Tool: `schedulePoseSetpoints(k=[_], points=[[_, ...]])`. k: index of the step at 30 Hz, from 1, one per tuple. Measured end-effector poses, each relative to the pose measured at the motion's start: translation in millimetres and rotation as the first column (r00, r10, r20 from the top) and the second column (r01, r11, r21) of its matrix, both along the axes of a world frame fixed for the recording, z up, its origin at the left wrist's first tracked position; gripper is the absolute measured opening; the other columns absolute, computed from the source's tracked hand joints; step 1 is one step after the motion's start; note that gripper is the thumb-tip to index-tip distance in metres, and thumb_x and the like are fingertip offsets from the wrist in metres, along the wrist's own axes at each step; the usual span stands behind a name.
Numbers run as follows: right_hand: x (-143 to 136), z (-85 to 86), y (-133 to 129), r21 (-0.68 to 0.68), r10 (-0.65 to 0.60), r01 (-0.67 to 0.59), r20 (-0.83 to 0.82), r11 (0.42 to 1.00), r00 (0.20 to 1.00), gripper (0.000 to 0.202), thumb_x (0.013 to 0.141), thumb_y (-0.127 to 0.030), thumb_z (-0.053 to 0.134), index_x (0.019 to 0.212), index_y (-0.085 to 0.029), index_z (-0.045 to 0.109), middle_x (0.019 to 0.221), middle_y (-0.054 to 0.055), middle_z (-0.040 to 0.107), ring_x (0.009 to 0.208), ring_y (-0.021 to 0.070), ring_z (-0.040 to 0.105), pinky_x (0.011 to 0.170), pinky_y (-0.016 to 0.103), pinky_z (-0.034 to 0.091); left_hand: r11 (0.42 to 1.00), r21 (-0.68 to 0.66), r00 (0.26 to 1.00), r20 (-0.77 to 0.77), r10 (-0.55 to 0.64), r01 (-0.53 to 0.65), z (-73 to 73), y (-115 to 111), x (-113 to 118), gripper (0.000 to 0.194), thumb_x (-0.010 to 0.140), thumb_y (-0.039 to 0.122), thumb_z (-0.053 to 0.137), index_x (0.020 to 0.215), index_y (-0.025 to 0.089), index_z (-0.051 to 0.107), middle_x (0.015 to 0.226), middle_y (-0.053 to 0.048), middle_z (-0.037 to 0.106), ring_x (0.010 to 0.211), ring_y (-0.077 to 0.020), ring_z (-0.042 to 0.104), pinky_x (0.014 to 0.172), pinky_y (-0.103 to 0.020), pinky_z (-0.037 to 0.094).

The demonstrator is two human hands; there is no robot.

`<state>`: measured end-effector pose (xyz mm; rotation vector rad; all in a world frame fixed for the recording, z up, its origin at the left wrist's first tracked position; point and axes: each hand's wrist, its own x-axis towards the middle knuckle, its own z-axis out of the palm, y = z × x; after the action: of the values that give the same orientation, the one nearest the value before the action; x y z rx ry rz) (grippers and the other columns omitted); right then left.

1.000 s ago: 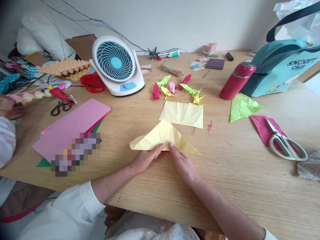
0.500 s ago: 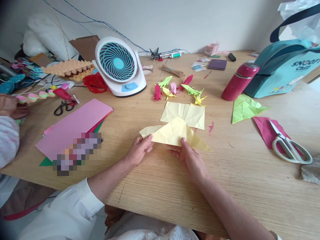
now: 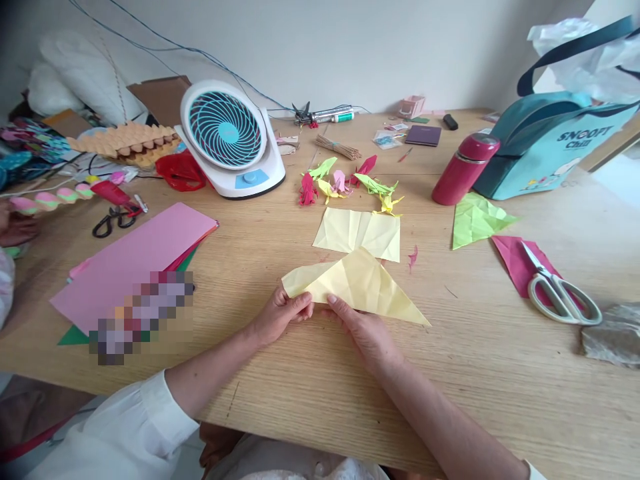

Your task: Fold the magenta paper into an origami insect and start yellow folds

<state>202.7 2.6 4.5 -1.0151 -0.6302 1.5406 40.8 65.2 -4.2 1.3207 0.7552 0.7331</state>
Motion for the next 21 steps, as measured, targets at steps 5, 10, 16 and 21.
schedulePoseSetpoints(k=[5, 10, 16, 21], points=[[-1, -1.6, 1, 0.024, -0.002, 0.004, -0.077, 1.0, 0.997, 0.046, 0.078, -0.039, 0.077, 0.12, -0.027, 0.066, 0.126, 0.004, 0.069, 0.116, 0.0273, 0.064, 0.088, 0.04, 0.059, 0.998, 0.006, 0.997, -0.027, 0.07, -0.07, 6.0, -5, 6, 0.044, 0.08, 0.057, 0.067, 0.067, 0.015, 0.061, 0.059, 0.0, 0.058, 0.052, -0.0079, 0.048, 0.049, -0.02, 0.036], [8, 0.3, 5, -0.009, -0.16, 0.161, -0.161, 0.987, 0.974, 0.046, 0.076, -0.032, 0.08, 0.12, -0.032, 0.065, 0.126, -0.001, 0.069, 0.116, 0.0253, 0.065, 0.084, 0.037, 0.061, 0.995, 0.069, 0.996, -0.038, 0.076, -0.073, 0.9, 0, 2, 0.043, 0.083, 0.055, 0.064, 0.068, 0.015, 0.063, 0.061, 0.0, 0.06, 0.052, -0.0074, 0.047, 0.049, -0.02, 0.037], [27, 1.6, 12, 0.001, -0.288, 0.292, -0.169, 0.956, 0.943, 0.045, 0.076, -0.031, 0.081, 0.118, -0.032, 0.066, 0.125, -0.002, 0.07, 0.124, 0.0221, 0.06, 0.087, 0.031, 0.062, 0.989, 0.084, 0.991, -0.052, 0.126, -0.121, 2.4, 6, -5, 0.044, 0.082, 0.055, 0.066, 0.065, 0.015, 0.064, 0.062, -0.001, 0.062, 0.053, -0.0072, 0.048, 0.049, -0.019, 0.037], [40, -0.4, 15, 0.017, -0.309, 0.313, -0.12, 0.949, 0.943, 0.031, 0.08, -0.035, 0.077, 0.109, -0.03, 0.07, 0.126, -0.002, 0.069, 0.13, 0.0219, 0.056, 0.094, 0.031, 0.059, 0.984, 0.081, 0.978, -0.123, 0.166, -0.157, 3.2, 10, -9, 0.047, 0.082, 0.057, 0.064, 0.063, 0.014, 0.068, 0.057, -0.001, 0.06, 0.053, -0.0078, 0.048, 0.05, -0.019, 0.037]])
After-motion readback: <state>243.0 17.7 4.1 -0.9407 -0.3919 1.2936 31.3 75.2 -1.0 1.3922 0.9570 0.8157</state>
